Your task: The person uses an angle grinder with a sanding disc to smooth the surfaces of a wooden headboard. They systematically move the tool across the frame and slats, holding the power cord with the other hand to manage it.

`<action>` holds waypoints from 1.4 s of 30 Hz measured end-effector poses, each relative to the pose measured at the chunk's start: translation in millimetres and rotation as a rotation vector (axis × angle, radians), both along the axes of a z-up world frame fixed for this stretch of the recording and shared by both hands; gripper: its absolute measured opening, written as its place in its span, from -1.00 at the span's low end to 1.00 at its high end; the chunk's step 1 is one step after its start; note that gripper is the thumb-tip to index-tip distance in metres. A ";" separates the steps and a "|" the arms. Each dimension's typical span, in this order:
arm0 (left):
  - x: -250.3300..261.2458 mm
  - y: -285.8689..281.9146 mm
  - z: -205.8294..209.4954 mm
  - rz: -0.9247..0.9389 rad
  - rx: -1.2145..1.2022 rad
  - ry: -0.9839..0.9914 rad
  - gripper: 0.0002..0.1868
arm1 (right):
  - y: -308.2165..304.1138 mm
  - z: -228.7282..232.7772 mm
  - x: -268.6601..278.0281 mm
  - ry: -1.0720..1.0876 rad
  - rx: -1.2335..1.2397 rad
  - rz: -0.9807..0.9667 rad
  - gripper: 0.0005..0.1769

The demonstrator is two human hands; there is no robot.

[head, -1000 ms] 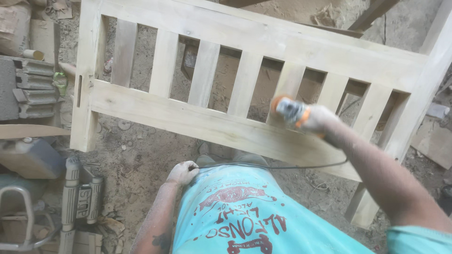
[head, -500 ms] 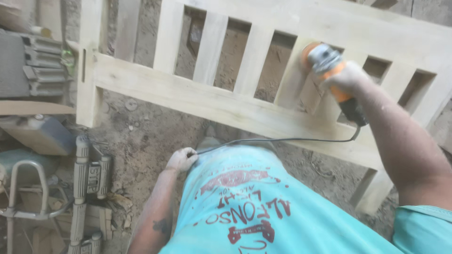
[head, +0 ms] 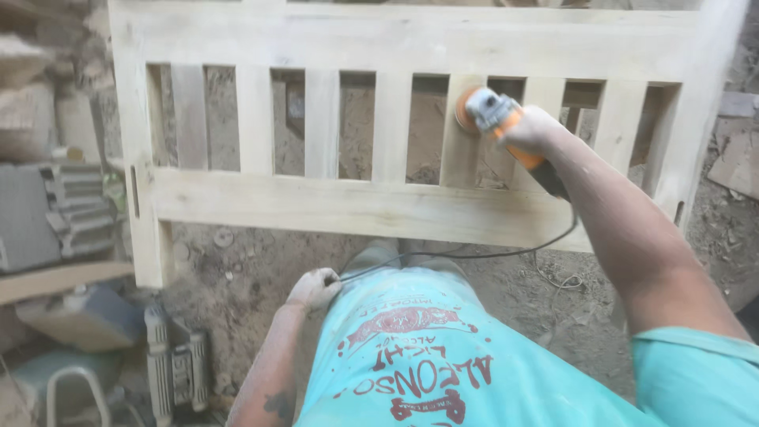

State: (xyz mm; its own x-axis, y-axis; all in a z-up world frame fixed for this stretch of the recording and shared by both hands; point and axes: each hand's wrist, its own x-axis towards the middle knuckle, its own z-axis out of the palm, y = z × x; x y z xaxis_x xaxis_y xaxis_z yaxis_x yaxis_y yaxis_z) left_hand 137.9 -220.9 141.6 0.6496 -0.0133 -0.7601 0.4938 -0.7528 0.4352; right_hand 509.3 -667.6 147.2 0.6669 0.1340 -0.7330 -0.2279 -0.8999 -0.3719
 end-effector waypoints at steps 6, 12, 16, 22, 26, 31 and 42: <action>10.0 19.4 10.2 -0.111 -0.131 -0.104 -0.67 | 38.7 24.4 -39.1 -0.013 0.077 -0.018 -0.38; 34.0 43.1 4.8 -0.096 -0.137 -0.049 -0.68 | 53.9 -4.1 -54.2 -0.046 0.039 0.083 -0.45; 56.8 32.8 -1.4 -0.156 -0.090 -0.014 -0.69 | 60.7 -7.1 31.0 -0.015 0.098 -0.279 -0.46; 52.8 -14.7 16.7 -0.007 -0.027 -0.008 -0.67 | 17.9 37.0 60.6 -0.016 0.085 -0.438 -0.46; 46.2 -70.8 31.5 0.026 -0.036 0.029 -0.64 | -73.9 41.0 55.0 0.023 0.064 -0.506 -0.48; 57.3 -135.3 36.3 0.019 -0.047 0.110 -0.58 | -193.8 39.2 46.8 0.013 0.037 -0.738 -0.47; 23.4 -162.4 49.4 0.216 -0.075 0.029 -0.63 | -202.6 39.5 132.1 -0.120 0.353 -1.003 -0.36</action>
State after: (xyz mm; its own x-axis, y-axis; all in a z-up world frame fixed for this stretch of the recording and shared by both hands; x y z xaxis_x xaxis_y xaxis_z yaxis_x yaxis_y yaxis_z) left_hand 161.3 -383.3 191.1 0.6217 0.0667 -0.7804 0.6529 -0.5946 0.4692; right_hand 641.3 -870.2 186.7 0.6554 -0.3239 -0.6823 -0.7486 -0.1589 -0.6436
